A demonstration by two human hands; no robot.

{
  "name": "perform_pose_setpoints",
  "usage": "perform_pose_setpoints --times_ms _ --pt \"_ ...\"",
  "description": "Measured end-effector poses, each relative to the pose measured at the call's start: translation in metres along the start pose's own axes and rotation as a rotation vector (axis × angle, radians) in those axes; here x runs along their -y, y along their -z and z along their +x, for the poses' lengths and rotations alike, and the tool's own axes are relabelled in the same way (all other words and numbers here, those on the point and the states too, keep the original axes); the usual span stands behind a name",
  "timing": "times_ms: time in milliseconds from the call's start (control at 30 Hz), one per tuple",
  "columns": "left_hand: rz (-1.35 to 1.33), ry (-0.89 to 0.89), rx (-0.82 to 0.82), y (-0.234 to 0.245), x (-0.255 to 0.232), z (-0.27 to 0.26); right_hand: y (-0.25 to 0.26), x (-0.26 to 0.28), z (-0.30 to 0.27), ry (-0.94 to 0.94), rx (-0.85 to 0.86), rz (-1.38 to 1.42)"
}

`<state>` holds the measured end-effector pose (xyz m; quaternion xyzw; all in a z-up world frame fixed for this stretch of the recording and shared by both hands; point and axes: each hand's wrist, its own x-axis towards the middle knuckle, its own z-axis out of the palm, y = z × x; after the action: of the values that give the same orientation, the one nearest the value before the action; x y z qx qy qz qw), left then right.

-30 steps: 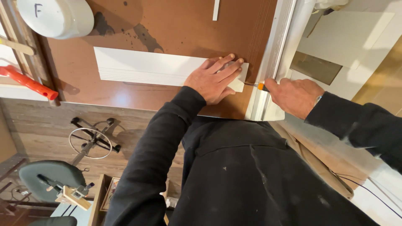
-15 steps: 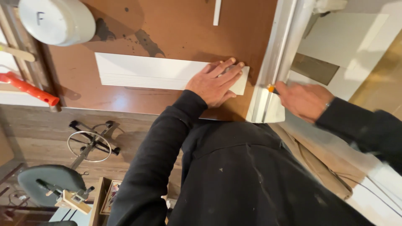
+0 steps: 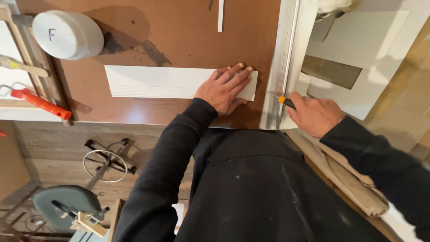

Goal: Cutting thin strips from a white mat board using a utility knife and a straight-edge guide.

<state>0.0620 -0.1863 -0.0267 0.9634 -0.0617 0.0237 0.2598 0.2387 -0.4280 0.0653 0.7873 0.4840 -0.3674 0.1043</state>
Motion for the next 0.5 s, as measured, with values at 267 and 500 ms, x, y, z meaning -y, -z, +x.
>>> perform_pose_setpoints --times_ms 267,500 --pt "-0.062 0.007 -0.041 0.000 -0.003 -0.002 -0.032 0.047 -0.040 -0.197 -0.374 0.406" --pt "-0.044 -0.002 -0.031 -0.002 -0.005 -0.004 -0.072 0.112 -0.020 -0.346 -0.407 0.624"
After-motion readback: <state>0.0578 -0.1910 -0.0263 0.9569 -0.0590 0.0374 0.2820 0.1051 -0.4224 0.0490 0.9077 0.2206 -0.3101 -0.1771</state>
